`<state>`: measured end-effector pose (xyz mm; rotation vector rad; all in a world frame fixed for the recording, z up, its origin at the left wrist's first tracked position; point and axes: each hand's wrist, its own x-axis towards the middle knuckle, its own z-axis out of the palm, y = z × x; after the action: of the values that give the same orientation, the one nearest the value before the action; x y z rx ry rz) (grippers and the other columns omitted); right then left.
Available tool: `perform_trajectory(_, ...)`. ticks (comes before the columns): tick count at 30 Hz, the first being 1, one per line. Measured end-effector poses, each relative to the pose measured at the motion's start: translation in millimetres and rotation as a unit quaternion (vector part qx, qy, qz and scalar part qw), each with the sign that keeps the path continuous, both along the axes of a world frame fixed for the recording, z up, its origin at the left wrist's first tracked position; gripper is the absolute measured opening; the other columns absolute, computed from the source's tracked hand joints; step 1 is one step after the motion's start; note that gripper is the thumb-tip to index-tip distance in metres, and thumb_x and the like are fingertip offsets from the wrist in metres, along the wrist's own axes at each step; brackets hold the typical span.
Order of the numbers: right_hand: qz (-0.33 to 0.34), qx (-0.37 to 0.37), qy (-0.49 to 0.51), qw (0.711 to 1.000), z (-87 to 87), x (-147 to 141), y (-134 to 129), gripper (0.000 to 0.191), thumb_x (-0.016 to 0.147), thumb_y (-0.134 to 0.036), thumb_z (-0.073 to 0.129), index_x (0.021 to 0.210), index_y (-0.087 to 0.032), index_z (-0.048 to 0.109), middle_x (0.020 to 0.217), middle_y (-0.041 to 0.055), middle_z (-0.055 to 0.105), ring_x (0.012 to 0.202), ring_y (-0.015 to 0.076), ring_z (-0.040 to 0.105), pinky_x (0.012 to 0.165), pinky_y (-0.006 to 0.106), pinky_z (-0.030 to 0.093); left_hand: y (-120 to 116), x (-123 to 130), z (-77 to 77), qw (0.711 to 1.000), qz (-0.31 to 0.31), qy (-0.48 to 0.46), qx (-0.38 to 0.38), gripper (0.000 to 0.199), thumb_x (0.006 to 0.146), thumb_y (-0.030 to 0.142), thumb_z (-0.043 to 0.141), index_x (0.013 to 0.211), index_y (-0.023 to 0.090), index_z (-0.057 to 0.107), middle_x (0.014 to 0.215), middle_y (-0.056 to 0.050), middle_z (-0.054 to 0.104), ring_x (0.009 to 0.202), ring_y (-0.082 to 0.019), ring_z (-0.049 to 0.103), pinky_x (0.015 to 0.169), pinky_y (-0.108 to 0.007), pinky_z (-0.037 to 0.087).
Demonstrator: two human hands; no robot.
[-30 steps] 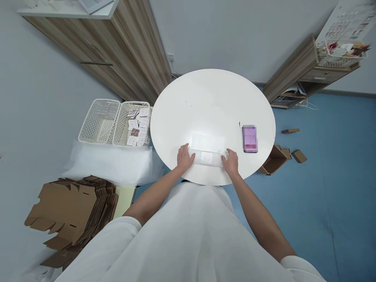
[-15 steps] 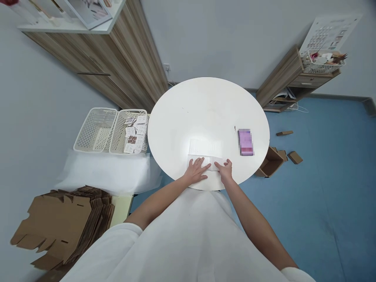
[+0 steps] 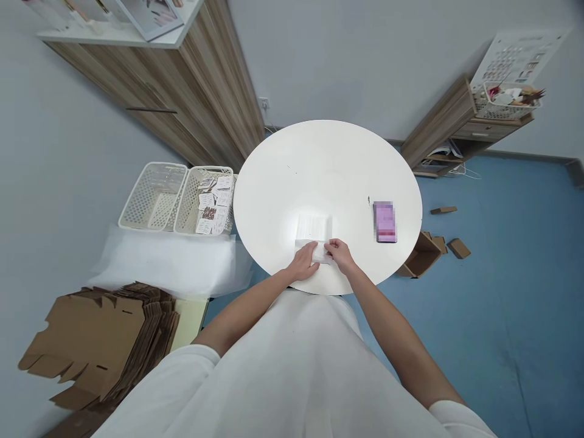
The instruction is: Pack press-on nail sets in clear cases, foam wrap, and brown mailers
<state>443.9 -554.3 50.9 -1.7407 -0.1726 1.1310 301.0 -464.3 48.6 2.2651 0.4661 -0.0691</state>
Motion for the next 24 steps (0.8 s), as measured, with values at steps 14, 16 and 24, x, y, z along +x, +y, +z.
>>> perform_trajectory(14,0.110,-0.017,-0.101,0.989,-7.4,-4,-4,0.029,0.069,-0.014,0.051,0.097,-0.018,0.055,0.089,0.0042,0.058,0.076,0.0131,0.058,0.075,0.031,0.048,3,-9,7.4,0.968,-0.163,0.003,0.192,0.034,0.079,0.036,0.045,0.110,0.021,0.050,0.119,-0.010,0.046,0.116,-0.026,0.035,0.099,-0.047,0.018)
perform_trajectory(16,0.177,-0.037,-0.227,0.957,-6.5,-3,-10,0.036,0.068,-0.016,0.055,0.104,-0.021,0.054,0.097,0.0042,0.054,0.084,0.0148,0.056,0.080,0.033,0.046,5,-10,6.3,0.967,-0.170,0.003,0.191,0.034,0.079,0.037,0.046,0.109,0.022,0.050,0.119,-0.010,0.046,0.116,-0.026,0.035,0.100,-0.047,0.018)
perform_trajectory(24,0.273,-0.106,-0.335,0.895,-9.7,-18,-25,0.052,0.071,-0.020,0.054,0.122,-0.026,0.041,0.126,0.0074,0.027,0.093,0.0171,0.053,0.083,0.033,0.044,0,-26,1.5,0.993,0.068,0.050,0.087,0.050,0.079,0.042,0.046,0.123,0.022,0.036,0.137,-0.012,0.026,0.126,-0.029,0.022,0.100,-0.047,0.020)
